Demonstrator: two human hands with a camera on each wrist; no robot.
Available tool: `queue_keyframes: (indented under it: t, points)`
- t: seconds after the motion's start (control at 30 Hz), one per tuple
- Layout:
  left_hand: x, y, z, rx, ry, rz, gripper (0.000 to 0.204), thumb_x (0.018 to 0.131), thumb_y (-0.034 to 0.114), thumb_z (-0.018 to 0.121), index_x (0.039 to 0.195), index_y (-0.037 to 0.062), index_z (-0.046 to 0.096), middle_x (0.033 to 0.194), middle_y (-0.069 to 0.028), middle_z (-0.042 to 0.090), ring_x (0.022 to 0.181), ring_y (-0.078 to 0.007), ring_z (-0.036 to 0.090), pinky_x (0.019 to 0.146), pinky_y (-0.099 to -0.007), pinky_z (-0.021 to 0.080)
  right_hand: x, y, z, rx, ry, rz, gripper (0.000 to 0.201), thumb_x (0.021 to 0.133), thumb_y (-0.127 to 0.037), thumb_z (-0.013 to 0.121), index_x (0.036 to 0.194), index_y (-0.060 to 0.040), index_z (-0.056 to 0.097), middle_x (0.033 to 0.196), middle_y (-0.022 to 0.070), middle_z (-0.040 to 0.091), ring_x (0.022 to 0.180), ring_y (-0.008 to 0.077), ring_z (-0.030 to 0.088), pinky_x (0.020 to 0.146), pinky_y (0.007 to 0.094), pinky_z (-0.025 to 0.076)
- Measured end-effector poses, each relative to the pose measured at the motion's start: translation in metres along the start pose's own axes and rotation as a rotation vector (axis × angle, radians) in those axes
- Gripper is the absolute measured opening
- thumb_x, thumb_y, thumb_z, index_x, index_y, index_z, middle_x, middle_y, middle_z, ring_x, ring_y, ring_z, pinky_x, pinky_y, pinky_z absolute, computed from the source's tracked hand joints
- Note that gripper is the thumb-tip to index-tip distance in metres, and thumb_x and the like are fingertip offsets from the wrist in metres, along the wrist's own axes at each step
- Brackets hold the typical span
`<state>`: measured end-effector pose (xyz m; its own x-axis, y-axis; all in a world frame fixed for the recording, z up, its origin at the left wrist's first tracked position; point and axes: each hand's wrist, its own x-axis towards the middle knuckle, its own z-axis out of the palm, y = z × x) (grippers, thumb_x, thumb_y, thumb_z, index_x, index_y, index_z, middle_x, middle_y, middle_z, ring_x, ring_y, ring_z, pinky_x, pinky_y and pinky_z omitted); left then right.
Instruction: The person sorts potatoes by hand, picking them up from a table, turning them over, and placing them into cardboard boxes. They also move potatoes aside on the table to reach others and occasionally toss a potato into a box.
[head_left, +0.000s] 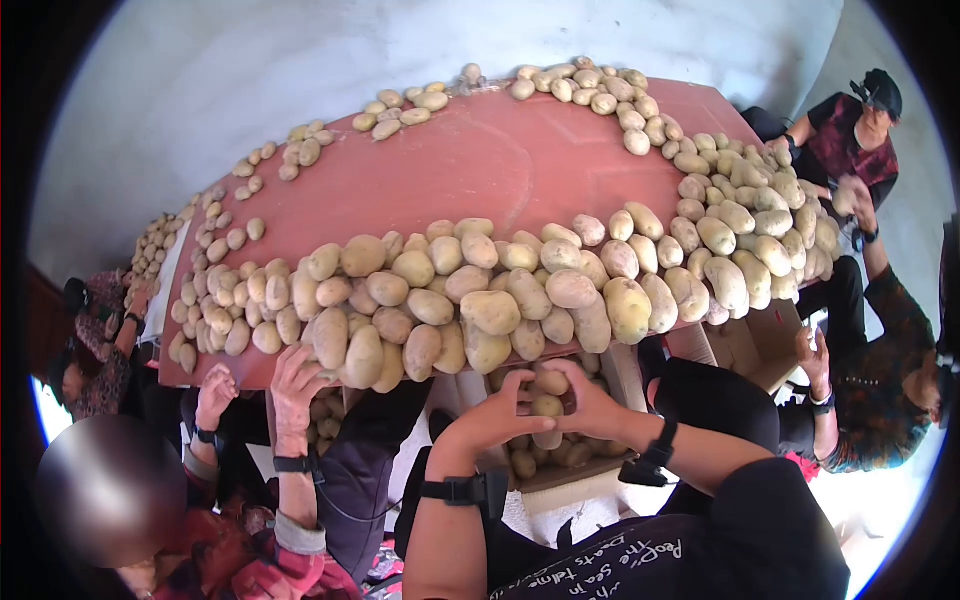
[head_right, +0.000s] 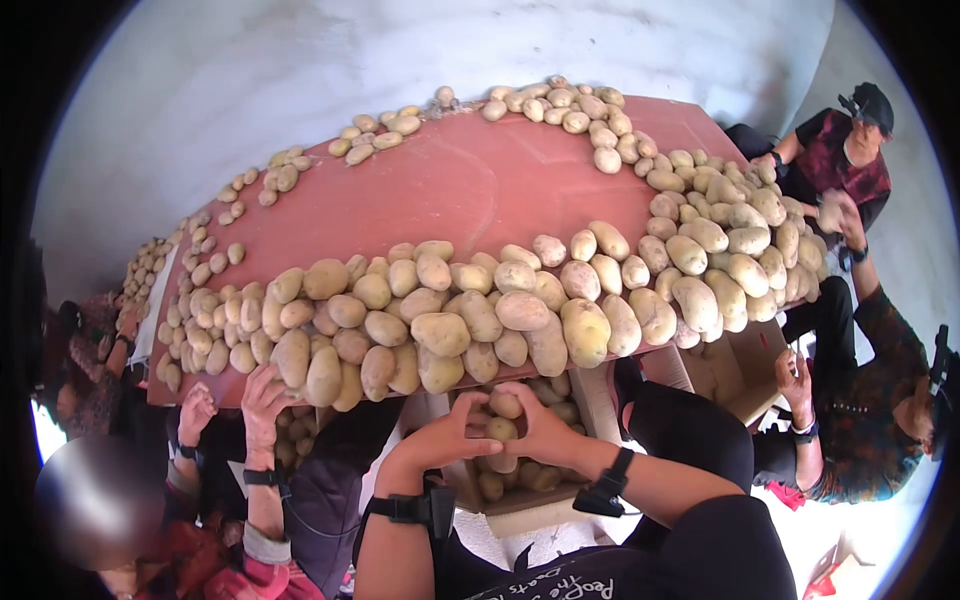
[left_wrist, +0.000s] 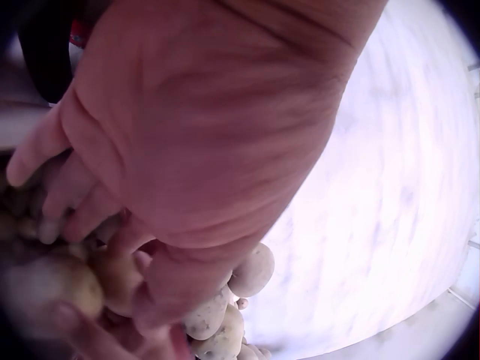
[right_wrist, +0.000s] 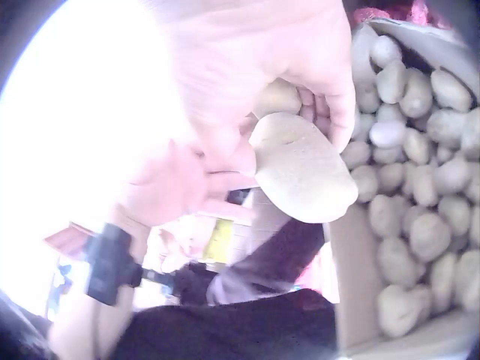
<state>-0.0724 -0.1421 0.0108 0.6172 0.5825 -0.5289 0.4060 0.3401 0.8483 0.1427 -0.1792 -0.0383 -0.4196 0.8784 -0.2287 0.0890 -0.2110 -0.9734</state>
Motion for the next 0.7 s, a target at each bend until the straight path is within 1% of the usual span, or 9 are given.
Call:
queue_keyframes:
  t: [0.1,0.17,0.27,0.37,0.4,0.47,0.6,0.63,0.7]
  points:
    - [-0.007,0.011,0.003,-0.109,-0.075,0.054,0.105,0.075,0.021,0.081,0.153,0.0083,0.011,0.142,-0.0230,0.043,0.125,-0.0282,0.050,0.106,-0.0380,0.041,-0.018,-0.041,-0.001,0.279,-0.071,0.023,0.082,0.075,0.000,0.071,0.144,-0.0138,0.027,0.139,0.0114,0.036,0.121,0.0215,0.048,0.097,0.0355,0.047]
    - [-0.005,0.013,0.008,-0.033,-0.102,0.200,0.110,0.071,0.016,0.083,0.153,0.0096,0.010,0.143,-0.0202,0.042,0.130,-0.0271,0.045,0.106,-0.0389,0.040,-0.021,-0.057,-0.001,0.076,-0.084,-0.052,0.085,0.076,-0.004,0.073,0.145,-0.0134,0.025,0.139,0.0120,0.036,0.122,0.0223,0.048,0.098,0.0366,0.047]
    - [-0.011,0.016,0.006,-0.280,-0.135,0.358,0.110,0.070,0.015,0.082,0.154,0.0084,0.010,0.144,-0.0182,0.041,0.133,-0.0246,0.042,0.107,-0.0381,0.039,-0.024,-0.096,-0.001,-0.039,-0.135,-0.107,0.080,0.079,-0.009,0.074,0.145,-0.0109,0.027,0.138,0.0119,0.038,0.124,0.0221,0.047,0.100,0.0374,0.046]
    - [-0.021,0.019,-0.005,-0.488,-0.087,0.387,0.108,0.070,0.015,0.082,0.154,0.0060,0.013,0.145,-0.0147,0.042,0.133,-0.0228,0.042,0.108,-0.0373,0.038,0.004,-0.123,-0.007,-0.250,-0.174,-0.297,0.067,0.086,-0.012,0.069,0.142,-0.0076,0.034,0.134,0.0122,0.044,0.123,0.0214,0.048,0.101,0.0370,0.045]
    - [-0.022,0.018,-0.008,-0.530,-0.016,0.457,0.105,0.071,0.016,0.081,0.153,0.0065,0.015,0.140,-0.0128,0.045,0.128,-0.0212,0.046,0.100,-0.0344,0.042,0.016,-0.130,-0.006,-0.344,-0.179,-0.386,0.061,0.088,-0.013,0.067,0.141,-0.0065,0.037,0.132,0.0124,0.047,0.123,0.0211,0.049,0.102,0.0368,0.044]
    - [-0.023,0.018,-0.014,-0.610,0.127,0.595,0.100,0.073,0.017,0.079,0.153,0.0075,0.019,0.131,-0.0089,0.051,0.116,-0.0179,0.054,0.085,-0.0286,0.051,0.042,-0.157,0.005,-0.386,-0.147,-0.382,0.047,0.091,-0.012,0.060,0.136,-0.0091,0.047,0.123,0.0159,0.055,0.116,0.0247,0.054,0.097,0.0362,0.045]
    - [-0.031,0.016,-0.032,-0.887,0.240,0.648,0.083,0.084,0.028,0.066,0.152,0.0064,0.023,0.133,-0.0141,0.053,0.116,-0.0234,0.059,0.087,-0.0356,0.054,0.095,-0.189,0.027,-0.598,-0.048,-0.310,0.045,0.091,-0.008,0.058,0.134,-0.0172,0.052,0.116,0.0159,0.055,0.107,0.0279,0.057,0.090,0.0366,0.048]
    - [-0.033,0.013,-0.037,-0.812,0.293,0.659,0.080,0.086,0.043,0.062,0.149,0.0056,0.028,0.135,-0.0142,0.051,0.126,-0.0254,0.053,0.094,-0.0416,0.052,0.104,-0.193,0.031,-0.656,-0.009,-0.266,0.044,0.091,-0.007,0.057,0.133,-0.0190,0.053,0.114,0.0150,0.055,0.105,0.0277,0.057,0.088,0.0363,0.049]
    - [-0.036,0.008,-0.042,-0.909,0.320,0.686,0.075,0.088,0.038,0.060,0.148,0.0055,0.029,0.135,-0.0153,0.052,0.126,-0.0273,0.053,0.095,-0.0437,0.052,0.135,-0.177,0.028,-0.915,0.052,-0.385,0.041,0.090,-0.007,0.058,0.129,-0.0213,0.057,0.107,0.0154,0.056,0.102,0.0305,0.057,0.085,0.0384,0.049]
